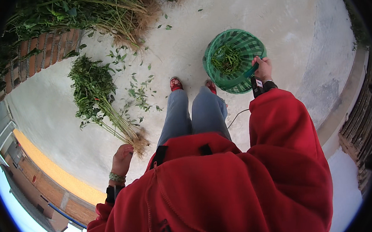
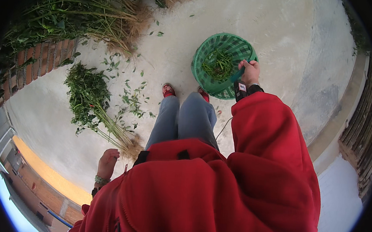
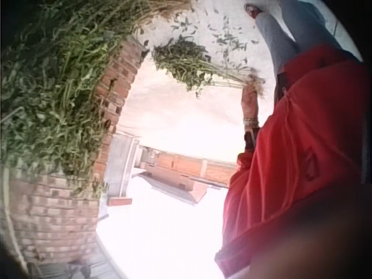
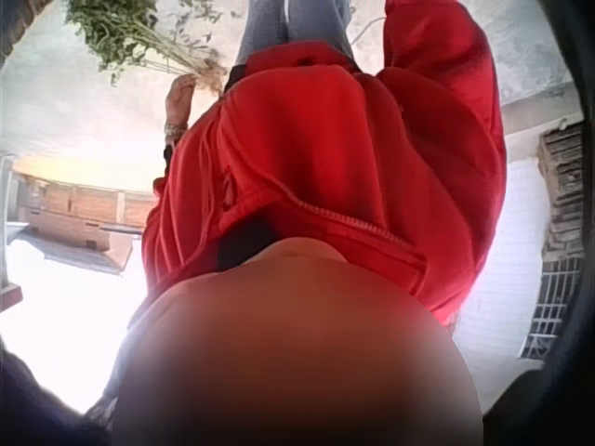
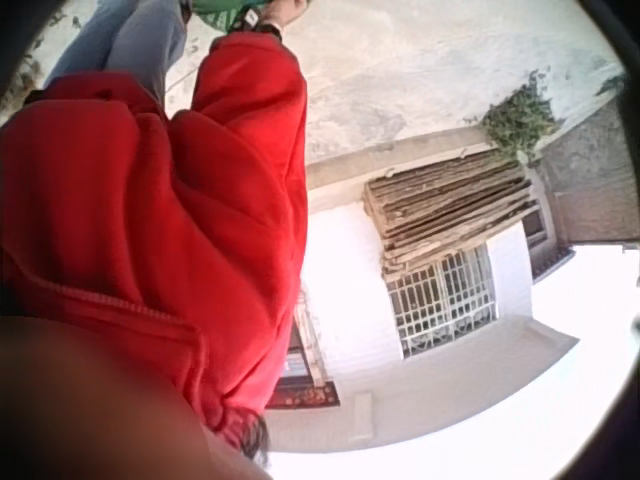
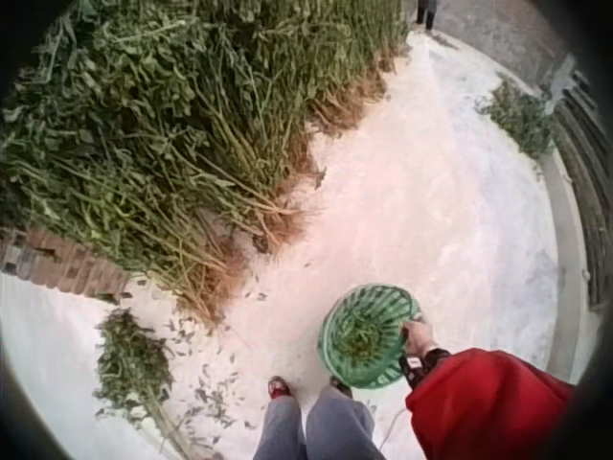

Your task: The person picks green and red chili peppers from uprooted pepper plants by hand and places them into a green basket on the ground. The person repeatedly handles the plants, removes peppers, and deposits them into the basket.

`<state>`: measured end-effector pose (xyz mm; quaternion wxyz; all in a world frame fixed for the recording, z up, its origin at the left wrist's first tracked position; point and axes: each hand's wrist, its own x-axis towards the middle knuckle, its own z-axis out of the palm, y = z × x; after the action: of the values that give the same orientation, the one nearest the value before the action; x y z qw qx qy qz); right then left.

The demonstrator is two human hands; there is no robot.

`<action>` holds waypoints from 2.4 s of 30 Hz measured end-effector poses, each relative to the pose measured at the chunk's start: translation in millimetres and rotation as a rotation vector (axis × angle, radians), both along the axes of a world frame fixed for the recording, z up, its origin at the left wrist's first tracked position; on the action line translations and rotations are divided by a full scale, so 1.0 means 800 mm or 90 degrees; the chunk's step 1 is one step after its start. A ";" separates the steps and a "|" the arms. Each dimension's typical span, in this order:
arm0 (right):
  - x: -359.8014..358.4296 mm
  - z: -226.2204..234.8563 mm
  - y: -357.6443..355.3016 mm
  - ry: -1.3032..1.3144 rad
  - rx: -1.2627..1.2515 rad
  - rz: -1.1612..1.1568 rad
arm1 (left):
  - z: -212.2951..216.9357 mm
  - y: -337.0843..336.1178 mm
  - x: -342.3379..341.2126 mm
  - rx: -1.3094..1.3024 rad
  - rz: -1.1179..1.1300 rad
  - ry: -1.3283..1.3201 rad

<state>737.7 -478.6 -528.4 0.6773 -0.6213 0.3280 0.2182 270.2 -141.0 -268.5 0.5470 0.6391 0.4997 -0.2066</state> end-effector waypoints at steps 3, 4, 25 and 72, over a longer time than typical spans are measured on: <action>0.051 0.001 -0.016 -0.005 0.049 0.082 | 0.006 -0.011 0.025 0.005 0.003 0.000; 0.069 -0.008 -0.024 -0.008 0.071 0.133 | 0.004 -0.018 0.033 0.013 -0.004 -0.009; 0.220 0.057 0.045 0.224 0.010 0.521 | 0.066 -0.174 0.146 0.168 0.178 -0.060; -0.090 0.181 0.603 -0.323 -0.082 1.180 | 0.078 -0.235 0.039 0.124 0.773 -0.016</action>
<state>665.6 3.9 -383.5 0.2510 -0.6983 -0.4382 0.5074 301.2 -328.7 -205.9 0.5121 0.2897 0.7844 0.1961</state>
